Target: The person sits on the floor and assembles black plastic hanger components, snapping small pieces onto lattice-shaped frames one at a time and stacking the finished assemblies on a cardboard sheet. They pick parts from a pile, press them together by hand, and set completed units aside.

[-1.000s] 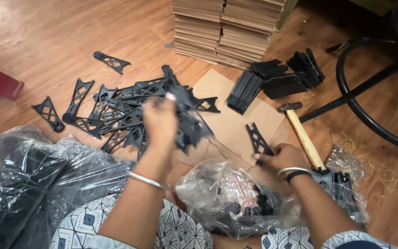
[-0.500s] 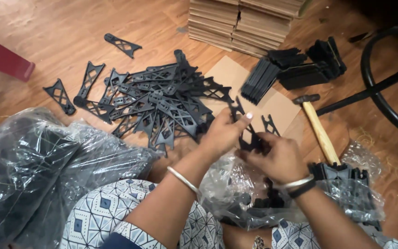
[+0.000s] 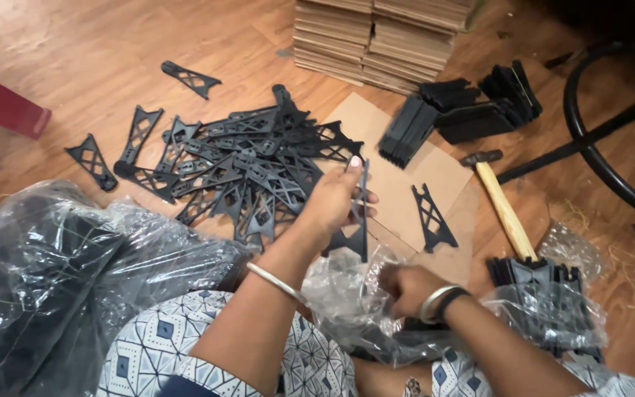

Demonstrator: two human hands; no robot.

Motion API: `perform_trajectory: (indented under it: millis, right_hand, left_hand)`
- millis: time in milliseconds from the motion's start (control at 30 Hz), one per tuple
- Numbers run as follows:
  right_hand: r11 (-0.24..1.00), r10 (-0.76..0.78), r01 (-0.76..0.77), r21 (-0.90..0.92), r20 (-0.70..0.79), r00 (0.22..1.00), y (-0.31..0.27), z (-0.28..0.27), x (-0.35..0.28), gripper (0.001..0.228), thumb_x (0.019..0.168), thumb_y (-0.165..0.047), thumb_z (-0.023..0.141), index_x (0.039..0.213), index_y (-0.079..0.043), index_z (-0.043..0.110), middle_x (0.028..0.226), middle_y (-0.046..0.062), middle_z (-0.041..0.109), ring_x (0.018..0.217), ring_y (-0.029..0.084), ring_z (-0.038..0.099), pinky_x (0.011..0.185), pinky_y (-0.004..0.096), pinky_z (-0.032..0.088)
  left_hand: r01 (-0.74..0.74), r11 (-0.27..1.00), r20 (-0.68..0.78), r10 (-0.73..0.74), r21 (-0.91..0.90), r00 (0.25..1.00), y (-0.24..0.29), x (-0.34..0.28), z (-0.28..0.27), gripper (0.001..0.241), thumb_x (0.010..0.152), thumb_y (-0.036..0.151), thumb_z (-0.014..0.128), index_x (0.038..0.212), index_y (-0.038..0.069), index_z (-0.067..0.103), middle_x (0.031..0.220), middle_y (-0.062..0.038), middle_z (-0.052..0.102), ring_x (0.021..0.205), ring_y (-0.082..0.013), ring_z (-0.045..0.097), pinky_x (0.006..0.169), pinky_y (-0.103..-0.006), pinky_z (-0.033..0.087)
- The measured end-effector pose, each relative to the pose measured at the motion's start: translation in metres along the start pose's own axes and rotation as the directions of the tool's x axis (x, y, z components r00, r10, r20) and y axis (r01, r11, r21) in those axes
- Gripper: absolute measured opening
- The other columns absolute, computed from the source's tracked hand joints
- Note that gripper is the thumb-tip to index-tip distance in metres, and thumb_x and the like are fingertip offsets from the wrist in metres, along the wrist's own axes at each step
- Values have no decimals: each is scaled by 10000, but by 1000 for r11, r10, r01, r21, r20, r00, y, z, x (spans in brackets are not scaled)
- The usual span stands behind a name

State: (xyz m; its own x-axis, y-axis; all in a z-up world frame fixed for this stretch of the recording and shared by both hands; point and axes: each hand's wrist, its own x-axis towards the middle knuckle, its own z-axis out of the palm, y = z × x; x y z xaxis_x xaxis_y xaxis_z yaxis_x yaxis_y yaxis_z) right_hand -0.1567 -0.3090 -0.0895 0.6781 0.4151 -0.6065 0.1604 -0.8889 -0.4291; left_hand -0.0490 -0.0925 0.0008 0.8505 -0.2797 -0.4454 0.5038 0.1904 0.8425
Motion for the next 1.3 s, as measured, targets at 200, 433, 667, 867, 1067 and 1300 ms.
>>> perform_trajectory:
  millis: [200,433,667,867,1067,1300]
  right_hand:
    - [776,271,-48,629,-263,926,1,-81,-42,217,810,-121,747,1009,-37,768,794,92,770,678,198,718,653,329,592]
    - [300,460,259,918,-376,804,-8,-125,-64,265,916,-48,690,1170,29,698,841,82,708,699,170,653,650,301,576]
    - [42,373,484,874,-463,804,-30,-125,-58,351,930,-19,622,1279,16,642,1013,66,725,899,153,700,836,284,586]
    - [118,331,621,775,-620,711,-21,-92,-28,403,958,-24,648,1360,-36,626,1018,38,700,883,115,630,777,260,526]
    - [-1,370,558,830,-518,771,-38,-85,-21,277,975,-62,638,1244,-13,677,1016,60,719,861,132,643,775,268,525]
    - [-80,349,411,908,-361,865,-30,-95,-26,203,925,-36,650,1116,6,705,1026,55,730,920,151,688,862,319,581]
  left_hand:
    - [202,979,131,-196,-33,972,10,-16,9,705,991,714,308,1193,134,656,886,-69,730,736,-231,706,712,-411,491]
    - [249,968,266,-234,-26,935,-19,-23,29,534,1036,504,305,1228,144,649,928,-103,750,771,-229,726,768,-393,546]
    - [235,972,284,-232,25,931,-34,-20,36,543,1070,454,316,1210,69,672,884,-160,747,684,-229,714,671,-340,582]
    - [200,980,247,-194,1,950,-38,-24,43,388,1075,406,452,1165,61,608,888,-183,757,692,-231,719,658,-322,582]
    - [188,982,199,-179,-29,964,-33,-28,44,360,1060,381,440,1156,75,603,879,-171,754,688,-233,728,634,-315,591]
    - [44,999,140,-42,-15,989,-40,-24,43,524,1069,463,426,1143,-8,643,850,-89,681,658,-190,710,544,-356,582]
